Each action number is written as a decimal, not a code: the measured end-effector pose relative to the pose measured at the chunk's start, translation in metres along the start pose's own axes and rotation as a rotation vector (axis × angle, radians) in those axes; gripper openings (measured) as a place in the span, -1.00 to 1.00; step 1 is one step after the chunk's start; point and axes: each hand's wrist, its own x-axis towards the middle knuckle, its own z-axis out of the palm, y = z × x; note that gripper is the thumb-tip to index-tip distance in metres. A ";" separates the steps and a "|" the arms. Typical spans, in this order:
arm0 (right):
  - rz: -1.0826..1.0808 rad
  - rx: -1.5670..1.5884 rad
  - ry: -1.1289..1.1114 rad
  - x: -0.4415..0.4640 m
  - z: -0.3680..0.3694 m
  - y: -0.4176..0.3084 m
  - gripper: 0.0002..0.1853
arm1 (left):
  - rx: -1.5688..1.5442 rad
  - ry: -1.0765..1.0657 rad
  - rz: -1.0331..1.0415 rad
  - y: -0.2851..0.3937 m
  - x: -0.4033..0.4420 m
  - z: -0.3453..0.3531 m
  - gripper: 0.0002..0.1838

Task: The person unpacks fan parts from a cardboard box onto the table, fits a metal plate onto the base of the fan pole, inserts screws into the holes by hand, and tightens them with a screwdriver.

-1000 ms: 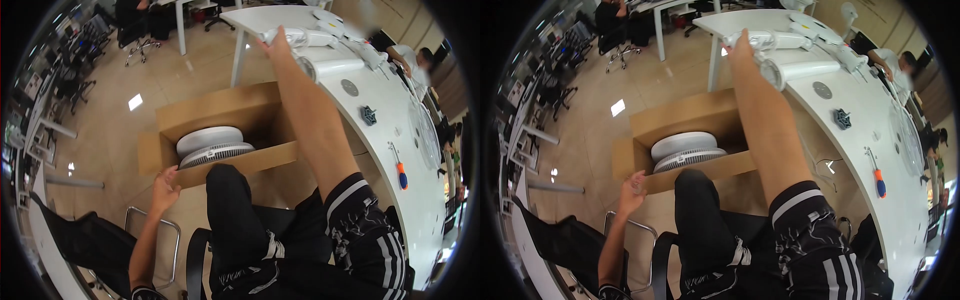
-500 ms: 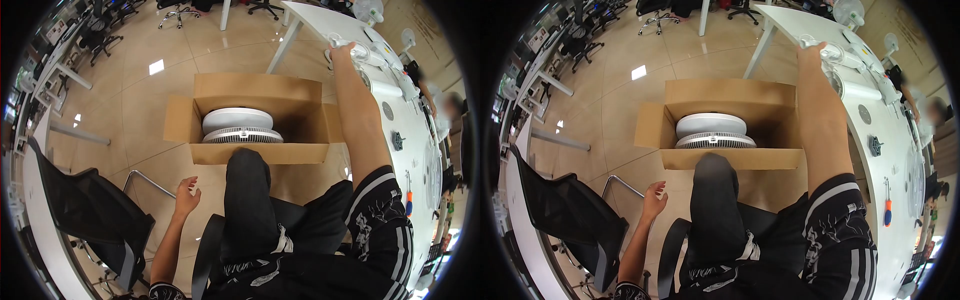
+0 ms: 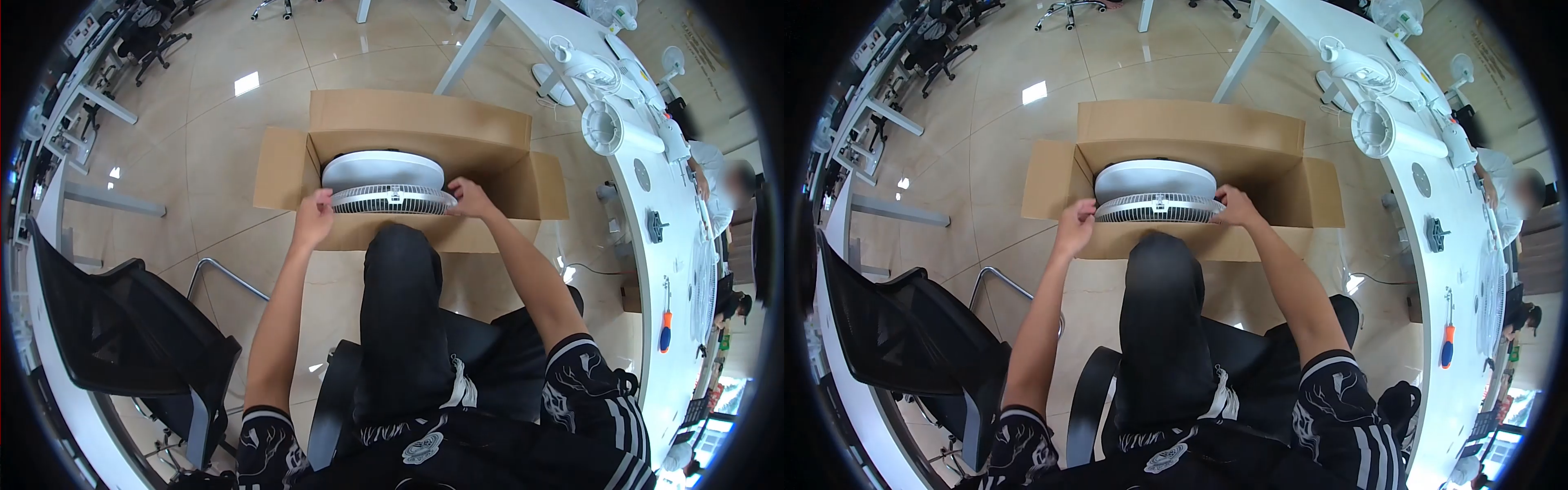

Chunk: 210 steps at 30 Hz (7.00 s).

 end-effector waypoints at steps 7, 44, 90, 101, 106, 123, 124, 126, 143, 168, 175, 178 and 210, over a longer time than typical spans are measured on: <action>0.284 -0.001 -0.117 0.011 0.006 0.033 -0.20 | 0.274 -0.170 -0.642 -0.021 0.092 0.031 -0.49; 0.715 0.794 -0.556 0.021 -0.086 0.066 -0.48 | -0.129 -0.326 -1.022 0.065 0.123 0.038 -0.42; 0.616 1.733 0.066 -0.645 0.018 -0.034 -0.35 | 1.156 -1.111 -0.003 0.548 -0.141 0.354 -0.55; 0.354 1.556 0.879 -0.640 -0.013 -0.006 -0.05 | 1.219 -1.018 0.152 0.468 -0.126 0.439 -0.30; 0.264 1.700 0.852 -0.618 0.009 0.020 0.06 | 1.119 -1.228 0.169 0.434 -0.084 0.433 0.14; 0.141 1.745 0.831 -0.609 0.017 0.033 -0.26 | -1.006 -0.802 -0.615 0.203 -0.150 0.160 -0.33; 0.132 1.739 0.825 -0.610 0.018 0.035 -0.26 | -1.047 -0.782 -0.655 0.205 -0.155 0.156 -0.33; 0.181 1.826 0.847 -0.607 0.018 0.033 -0.30 | -1.025 -0.763 -0.580 0.211 -0.160 0.154 -0.37; 0.107 1.769 0.808 -0.668 -0.015 -0.039 -0.06 | -0.878 -0.485 -0.186 0.314 -0.215 0.094 -0.31; 0.009 1.672 1.699 -0.872 -0.091 0.095 -0.43 | -0.704 -1.558 -0.076 0.594 -0.337 0.495 -0.36; 0.014 1.587 1.905 -0.874 -0.099 0.114 -0.38 | -0.293 -1.334 0.171 0.613 -0.364 0.600 -0.14; -0.047 1.547 1.926 -0.877 -0.102 0.137 -0.34 | -0.236 -1.300 0.151 0.620 -0.367 0.642 -0.05; 0.201 0.691 0.932 -0.490 -0.080 0.060 -0.75 | 0.472 -0.127 0.237 0.138 -0.053 0.090 -0.52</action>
